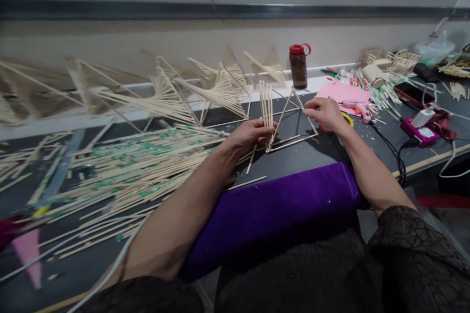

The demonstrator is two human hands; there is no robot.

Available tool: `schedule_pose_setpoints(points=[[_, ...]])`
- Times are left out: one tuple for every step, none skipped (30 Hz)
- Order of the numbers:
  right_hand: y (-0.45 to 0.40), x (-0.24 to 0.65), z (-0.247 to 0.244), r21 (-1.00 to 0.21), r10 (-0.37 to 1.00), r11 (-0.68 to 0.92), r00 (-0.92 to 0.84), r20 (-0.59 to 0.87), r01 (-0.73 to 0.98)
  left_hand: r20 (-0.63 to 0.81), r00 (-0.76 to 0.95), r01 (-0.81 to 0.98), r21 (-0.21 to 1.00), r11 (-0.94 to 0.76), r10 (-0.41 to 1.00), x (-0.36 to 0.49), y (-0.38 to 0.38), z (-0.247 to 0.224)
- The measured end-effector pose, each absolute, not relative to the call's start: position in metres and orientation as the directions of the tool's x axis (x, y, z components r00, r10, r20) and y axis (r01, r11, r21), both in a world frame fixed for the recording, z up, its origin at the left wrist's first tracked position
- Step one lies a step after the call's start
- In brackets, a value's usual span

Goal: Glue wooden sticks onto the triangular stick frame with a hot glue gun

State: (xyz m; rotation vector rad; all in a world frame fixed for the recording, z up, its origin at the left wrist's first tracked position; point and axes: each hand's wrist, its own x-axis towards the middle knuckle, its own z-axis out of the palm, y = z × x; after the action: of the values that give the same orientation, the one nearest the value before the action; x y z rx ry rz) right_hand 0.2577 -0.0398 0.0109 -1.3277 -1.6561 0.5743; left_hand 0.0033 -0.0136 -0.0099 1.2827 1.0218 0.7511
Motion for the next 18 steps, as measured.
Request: schedule_pose_setpoints(points=[[-0.0396, 0.2575, 0.0100, -0.763, 0.933, 0.317, -0.040, 0.358, 0.564, -0.184, 0.394, 0.094, 0.983, 0.160, 0.901, 0.0032, -0.0137, -0.0111], [-0.0396, 0.2575, 0.0097, -0.731, 0.934, 0.317, -0.063, 0.352, 0.604, -0.180, 0.397, 0.094, 0.983, 0.155, 0.900, 0.0031, -0.0139, -0.0121], [-0.0398, 0.2575, 0.0098, -0.710, 0.936, 0.313, -0.079, 0.343, 0.631, -0.173, 0.400, 0.091, 0.985, 0.149, 0.900, 0.0028, -0.0141, -0.0128], [-0.0402, 0.2576, 0.0102, -0.698, 0.939, 0.308, -0.088, 0.333, 0.647, -0.167, 0.404, 0.087, 0.986, 0.143, 0.899, 0.0027, -0.0146, -0.0131], [-0.0408, 0.2578, 0.0111, -0.692, 0.941, 0.301, -0.089, 0.326, 0.656, -0.161, 0.412, 0.082, 0.987, 0.139, 0.897, 0.0026, -0.0153, -0.0130], [-0.0415, 0.2580, 0.0122, -0.691, 0.943, 0.295, -0.085, 0.322, 0.659, -0.155, 0.420, 0.074, 0.988, 0.136, 0.894, 0.0025, -0.0162, -0.0125], [-0.0423, 0.2582, 0.0135, -0.692, 0.945, 0.290, -0.082, 0.318, 0.661, -0.152, 0.432, 0.065, 0.988, 0.138, 0.889, 0.0026, -0.0173, -0.0116], [-0.0431, 0.2586, 0.0148, -0.693, 0.946, 0.286, -0.079, 0.315, 0.662, -0.152, 0.444, 0.055, 0.988, 0.143, 0.883, 0.0028, -0.0183, -0.0104], [-0.0437, 0.2590, 0.0160, -0.693, 0.947, 0.281, -0.077, 0.311, 0.664, -0.154, 0.455, 0.045, 0.988, 0.151, 0.877, 0.0029, -0.0193, -0.0092], [-0.0442, 0.2597, 0.0170, -0.694, 0.949, 0.276, -0.075, 0.305, 0.665, -0.160, 0.464, 0.039, 0.986, 0.161, 0.871, 0.0030, -0.0200, -0.0080], [-0.0444, 0.2605, 0.0174, -0.694, 0.951, 0.272, -0.076, 0.300, 0.667, -0.165, 0.469, 0.034, 0.985, 0.169, 0.868, 0.0031, -0.0204, -0.0070], [-0.0442, 0.2615, 0.0174, -0.695, 0.952, 0.269, -0.076, 0.296, 0.666, -0.169, 0.473, 0.032, 0.984, 0.175, 0.865, 0.0030, -0.0205, -0.0063], [-0.0437, 0.2625, 0.0168, -0.699, 0.952, 0.270, -0.075, 0.297, 0.662, -0.169, 0.476, 0.030, 0.984, 0.176, 0.863, 0.0028, -0.0202, -0.0058], [-0.0429, 0.2636, 0.0157, -0.705, 0.950, 0.275, -0.074, 0.302, 0.654, -0.166, 0.476, 0.029, 0.984, 0.173, 0.864, 0.0026, -0.0198, -0.0055], [-0.0421, 0.2644, 0.0143, -0.713, 0.947, 0.283, -0.072, 0.312, 0.642, -0.157, 0.475, 0.025, 0.986, 0.164, 0.866, 0.0024, -0.0193, -0.0054], [-0.0414, 0.2650, 0.0129, -0.720, 0.943, 0.294, -0.067, 0.327, 0.628, -0.140, 0.470, 0.020, 0.989, 0.148, 0.871, 0.0023, -0.0189, -0.0054], [-0.0410, 0.2651, 0.0117, -0.727, 0.937, 0.306, -0.062, 0.343, 0.615, -0.119, 0.464, 0.017, 0.992, 0.126, 0.878, 0.0024, -0.0187, -0.0053], [-0.0410, 0.2647, 0.0108, -0.732, 0.932, 0.317, -0.057, 0.358, 0.603, -0.097, 0.454, 0.015, 0.995, 0.101, 0.886, 0.0027, -0.0187, -0.0053]])
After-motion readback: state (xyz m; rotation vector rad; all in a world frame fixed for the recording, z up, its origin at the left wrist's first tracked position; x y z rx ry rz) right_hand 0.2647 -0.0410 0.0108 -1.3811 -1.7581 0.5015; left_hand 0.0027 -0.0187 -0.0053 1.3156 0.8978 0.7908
